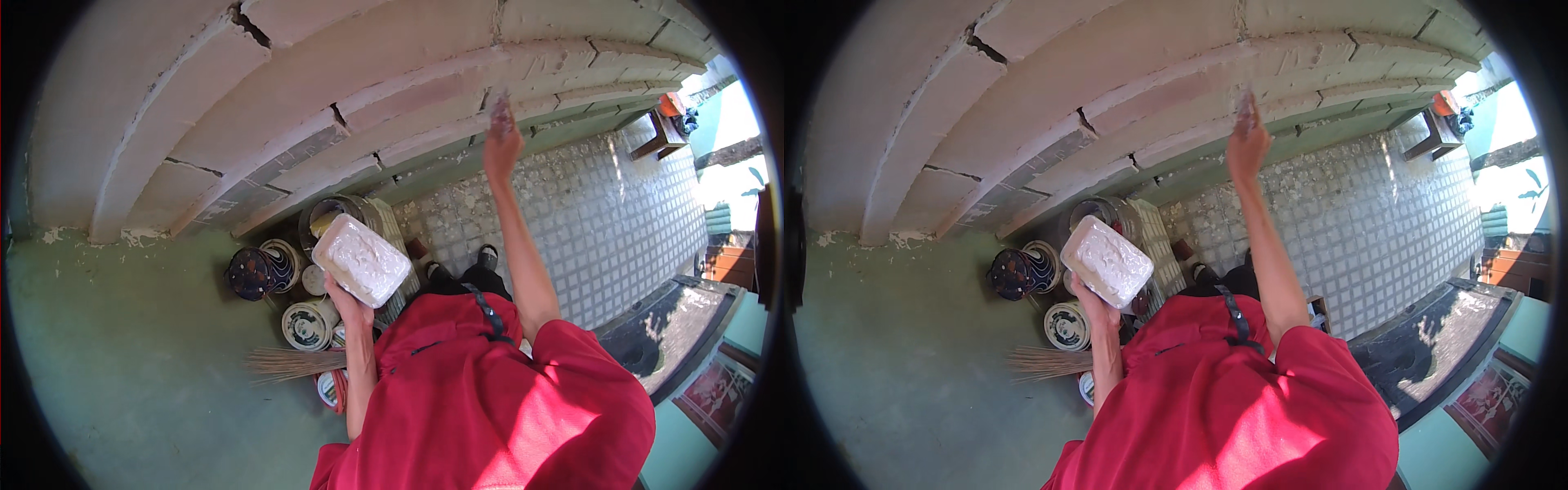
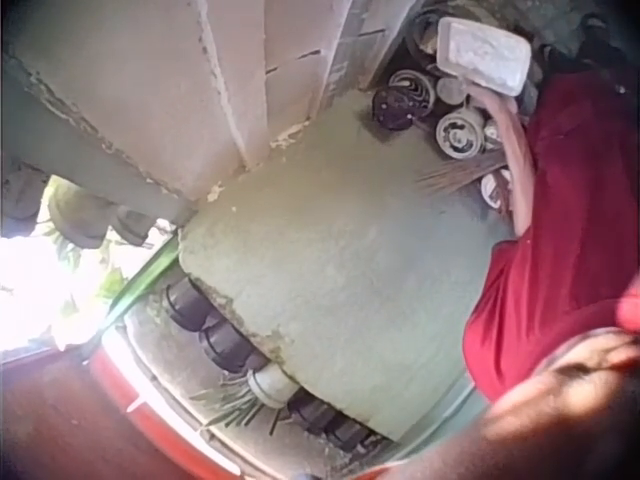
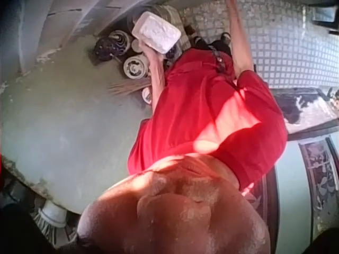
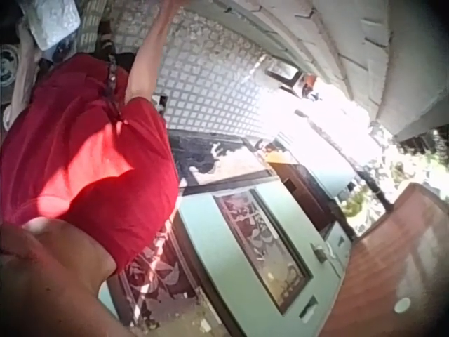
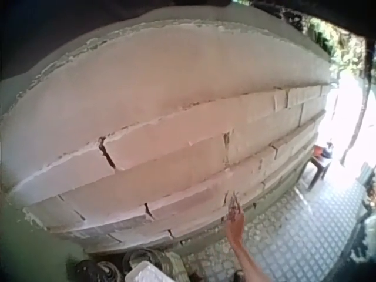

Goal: The person is applying white putty or plaster to cracks in a brick wall using a putty knife.

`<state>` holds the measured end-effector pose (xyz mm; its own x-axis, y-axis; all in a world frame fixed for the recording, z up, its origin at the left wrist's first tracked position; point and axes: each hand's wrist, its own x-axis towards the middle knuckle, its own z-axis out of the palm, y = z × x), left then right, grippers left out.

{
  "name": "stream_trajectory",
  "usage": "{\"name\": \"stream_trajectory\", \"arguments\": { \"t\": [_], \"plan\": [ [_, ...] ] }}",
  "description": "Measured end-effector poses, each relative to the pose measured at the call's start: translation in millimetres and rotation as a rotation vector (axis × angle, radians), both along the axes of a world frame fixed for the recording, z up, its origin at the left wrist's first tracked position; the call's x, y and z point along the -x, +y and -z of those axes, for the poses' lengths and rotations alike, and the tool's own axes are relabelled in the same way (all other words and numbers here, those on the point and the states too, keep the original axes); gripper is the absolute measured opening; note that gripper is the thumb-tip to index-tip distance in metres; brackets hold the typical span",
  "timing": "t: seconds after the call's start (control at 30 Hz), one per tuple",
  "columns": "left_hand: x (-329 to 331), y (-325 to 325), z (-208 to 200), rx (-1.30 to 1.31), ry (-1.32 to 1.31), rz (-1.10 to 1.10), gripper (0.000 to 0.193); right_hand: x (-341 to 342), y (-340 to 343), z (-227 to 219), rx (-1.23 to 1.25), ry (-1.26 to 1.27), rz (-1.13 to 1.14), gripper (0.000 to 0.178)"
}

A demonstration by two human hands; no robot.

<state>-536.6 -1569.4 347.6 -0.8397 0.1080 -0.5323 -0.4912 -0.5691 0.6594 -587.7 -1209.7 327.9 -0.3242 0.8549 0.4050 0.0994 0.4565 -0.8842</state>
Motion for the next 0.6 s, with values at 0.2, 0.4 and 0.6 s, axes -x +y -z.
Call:
{"name": "stream_trajectory", "arguments": {
  "t": [0.2, 0.4, 0.6],
  "plan": [
    [-5, -6, 0, 0.03, -0.001, -0.015, 0.058, 34, -10, -17, -0.018, -0.21, 0.048, 0.048],
    [2, -3, -3, 0.032, 0.01, 0.038, 0.058, 45, -92, -14, -0.062, -0.167, -0.109, 0.056],
    [8, 2, -1, 0.042, 0.052, 0.026, 0.057, 28, -117, -7, -0.15, -0.153, -0.351, 0.049]
  ]
}}
